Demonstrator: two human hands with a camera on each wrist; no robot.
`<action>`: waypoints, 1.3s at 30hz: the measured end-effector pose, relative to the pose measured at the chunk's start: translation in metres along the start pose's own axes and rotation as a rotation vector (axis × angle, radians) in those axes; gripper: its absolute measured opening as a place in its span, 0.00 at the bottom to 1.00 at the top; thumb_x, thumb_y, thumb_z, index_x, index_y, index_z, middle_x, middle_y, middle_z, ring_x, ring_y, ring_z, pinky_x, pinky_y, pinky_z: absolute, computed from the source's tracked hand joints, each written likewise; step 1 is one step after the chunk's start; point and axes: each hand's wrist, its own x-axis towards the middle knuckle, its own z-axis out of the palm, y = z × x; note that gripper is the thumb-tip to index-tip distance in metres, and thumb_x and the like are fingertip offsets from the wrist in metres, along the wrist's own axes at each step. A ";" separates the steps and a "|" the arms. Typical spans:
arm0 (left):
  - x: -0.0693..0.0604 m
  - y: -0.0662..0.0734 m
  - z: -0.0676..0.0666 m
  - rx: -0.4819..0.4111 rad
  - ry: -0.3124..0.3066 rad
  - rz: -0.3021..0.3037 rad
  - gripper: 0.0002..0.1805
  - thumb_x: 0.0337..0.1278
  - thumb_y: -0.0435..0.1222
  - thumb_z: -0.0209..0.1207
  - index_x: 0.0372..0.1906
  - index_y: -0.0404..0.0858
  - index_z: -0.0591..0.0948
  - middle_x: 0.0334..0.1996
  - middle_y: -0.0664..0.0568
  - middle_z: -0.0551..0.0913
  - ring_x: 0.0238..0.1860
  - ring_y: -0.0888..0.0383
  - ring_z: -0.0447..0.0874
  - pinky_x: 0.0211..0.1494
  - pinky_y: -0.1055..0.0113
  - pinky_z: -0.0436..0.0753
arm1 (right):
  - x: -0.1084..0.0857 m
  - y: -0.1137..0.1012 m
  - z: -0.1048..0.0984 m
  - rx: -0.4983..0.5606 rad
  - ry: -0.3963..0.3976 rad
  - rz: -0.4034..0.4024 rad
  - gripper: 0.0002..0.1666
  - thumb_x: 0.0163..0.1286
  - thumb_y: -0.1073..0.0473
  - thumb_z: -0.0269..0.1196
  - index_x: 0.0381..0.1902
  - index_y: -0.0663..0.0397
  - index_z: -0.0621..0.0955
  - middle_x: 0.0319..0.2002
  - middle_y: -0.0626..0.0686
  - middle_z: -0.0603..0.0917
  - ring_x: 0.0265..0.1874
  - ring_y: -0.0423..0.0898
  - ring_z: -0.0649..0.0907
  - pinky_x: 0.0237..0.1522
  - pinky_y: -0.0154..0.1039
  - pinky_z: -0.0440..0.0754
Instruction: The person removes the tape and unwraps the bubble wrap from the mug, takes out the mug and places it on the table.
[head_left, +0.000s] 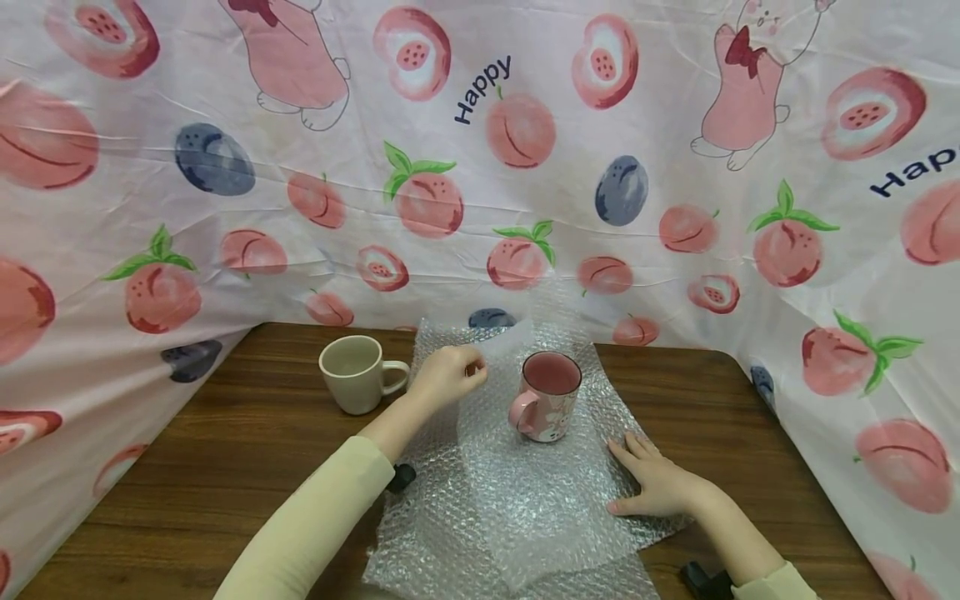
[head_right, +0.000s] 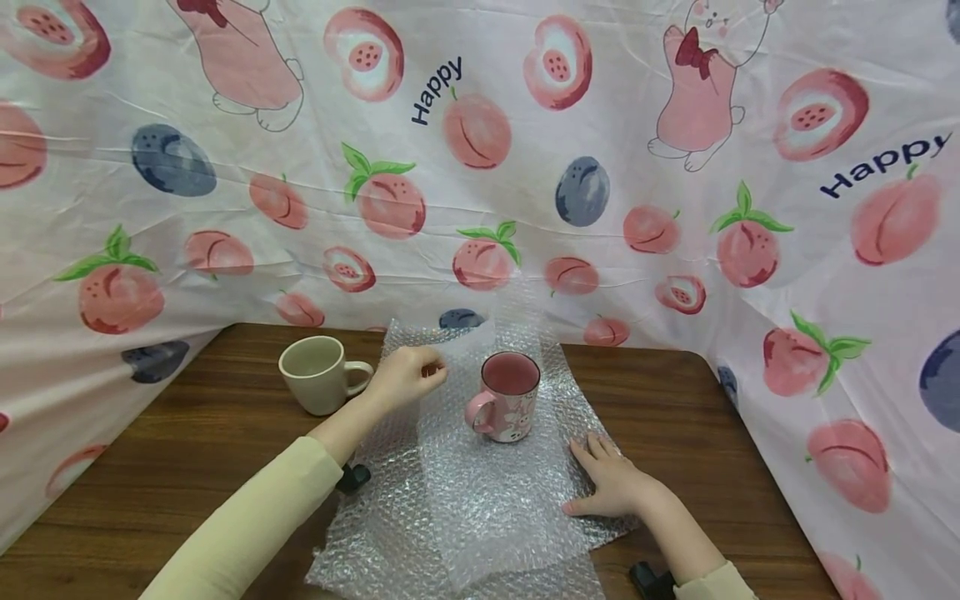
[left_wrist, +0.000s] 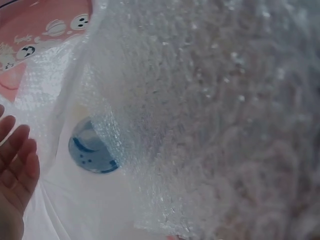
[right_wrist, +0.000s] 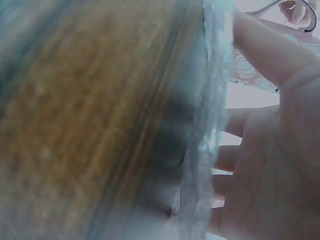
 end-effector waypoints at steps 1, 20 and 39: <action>0.000 0.000 0.001 -0.017 -0.018 0.023 0.02 0.52 0.34 0.62 0.27 0.42 0.83 0.22 0.57 0.79 0.24 0.62 0.75 0.29 0.66 0.76 | 0.000 0.000 0.000 0.001 -0.001 0.001 0.59 0.56 0.36 0.68 0.72 0.66 0.58 0.69 0.77 0.47 0.68 0.73 0.46 0.57 0.74 0.54; 0.001 -0.015 0.009 0.003 -0.161 -0.085 0.27 0.55 0.41 0.66 0.56 0.31 0.77 0.57 0.40 0.74 0.60 0.44 0.70 0.62 0.52 0.69 | 0.000 0.001 0.002 0.010 0.003 0.000 0.59 0.56 0.37 0.68 0.72 0.66 0.57 0.70 0.77 0.47 0.68 0.73 0.46 0.58 0.73 0.54; -0.007 -0.024 0.020 0.013 -0.422 -0.255 0.51 0.46 0.56 0.69 0.70 0.32 0.63 0.72 0.36 0.52 0.71 0.39 0.49 0.66 0.42 0.60 | -0.002 0.002 0.000 0.017 -0.004 0.001 0.59 0.56 0.37 0.68 0.73 0.65 0.57 0.70 0.76 0.47 0.68 0.74 0.46 0.58 0.73 0.53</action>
